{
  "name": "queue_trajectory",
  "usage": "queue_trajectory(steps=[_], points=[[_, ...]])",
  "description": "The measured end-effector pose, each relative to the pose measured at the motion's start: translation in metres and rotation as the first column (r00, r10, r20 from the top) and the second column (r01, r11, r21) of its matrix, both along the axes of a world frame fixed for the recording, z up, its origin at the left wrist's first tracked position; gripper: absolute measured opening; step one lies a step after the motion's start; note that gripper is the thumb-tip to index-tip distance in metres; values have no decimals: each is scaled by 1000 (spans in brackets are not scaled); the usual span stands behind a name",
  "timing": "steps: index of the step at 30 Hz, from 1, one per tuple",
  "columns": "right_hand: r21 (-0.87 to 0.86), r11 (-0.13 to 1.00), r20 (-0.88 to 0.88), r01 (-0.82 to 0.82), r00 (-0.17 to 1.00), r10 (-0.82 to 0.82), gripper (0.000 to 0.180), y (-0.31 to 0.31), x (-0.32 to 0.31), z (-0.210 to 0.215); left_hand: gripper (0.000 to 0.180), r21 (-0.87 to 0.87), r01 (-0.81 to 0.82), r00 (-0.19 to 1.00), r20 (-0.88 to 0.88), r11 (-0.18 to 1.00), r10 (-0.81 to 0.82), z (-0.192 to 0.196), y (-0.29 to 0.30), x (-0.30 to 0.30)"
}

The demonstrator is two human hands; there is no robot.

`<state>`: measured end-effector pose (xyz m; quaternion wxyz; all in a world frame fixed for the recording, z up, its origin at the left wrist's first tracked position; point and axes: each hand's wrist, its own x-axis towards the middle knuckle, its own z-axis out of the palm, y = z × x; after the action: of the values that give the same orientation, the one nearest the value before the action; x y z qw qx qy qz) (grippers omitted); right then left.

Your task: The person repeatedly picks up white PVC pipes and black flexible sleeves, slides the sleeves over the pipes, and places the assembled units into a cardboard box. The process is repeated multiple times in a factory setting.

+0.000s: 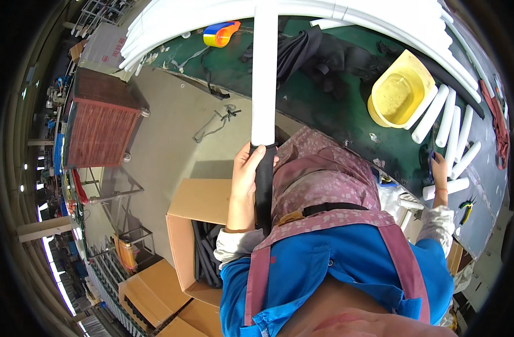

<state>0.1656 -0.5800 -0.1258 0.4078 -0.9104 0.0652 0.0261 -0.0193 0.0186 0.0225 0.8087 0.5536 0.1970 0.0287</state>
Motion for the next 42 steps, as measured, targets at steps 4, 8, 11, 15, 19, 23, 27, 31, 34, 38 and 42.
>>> queue_trajectory(steps=[4, 8, 11, 15, 19, 23, 27, 31, 34, 38, 42], points=[[394, 865, -244, 312, 942, -229, 36, 60, -50, 87, 34, -88, -21, 999, 46, 996, 25, -2, 7, -5], [585, 807, 89, -84, 995, 39, 39, 113, -75, 101, 33, -180, -36, 994, 94, 983, 53, 7, 5, -7], [701, 601, 154, -384, 904, 398, 60, 198, -78, 139, 33, -120, 1, 997, 76, 993, 8, 8, 1, -6], [343, 474, 132, -811, 541, 831, 88, 285, -46, 160, 32, -17, 0, 999, 34, 1000, 0, 23, -6, -9], [265, 197, 30, -944, 212, 977, 88, 357, -38, 179, 30, 2, 10, 999, 37, 1000, -10, 33, -9, -14], [212, 64, -82, -975, 47, 996, 85, 389, -41, 201, 28, 34, 30, 999, 39, 999, -31, 40, -13, -16], [172, -13, -78, -985, -26, 997, 84, 401, -38, 208, 26, 15, 56, 998, 22, 998, -56, 43, -14, -18], [131, 13, -76, -991, 3, 997, 70, 403, -39, 211, 26, 48, 81, 997, 8, 996, -81, 47, -12, -17], [121, 56, 8, -991, 57, 998, 55, 402, -42, 216, 21, 54, 86, 996, -17, 995, -85, 56, -14, -17], [122, 21, 122, -992, 36, 992, 40, 391, -40, 223, 24, -40, 244, 969, 51, 969, -242, 40, 2, -24], [237, -122, 280, -964, -53, 959, 31, 382, -48, 219, 70, -376, 327, 940, 222, 867, -258, 13, 16, -10]])
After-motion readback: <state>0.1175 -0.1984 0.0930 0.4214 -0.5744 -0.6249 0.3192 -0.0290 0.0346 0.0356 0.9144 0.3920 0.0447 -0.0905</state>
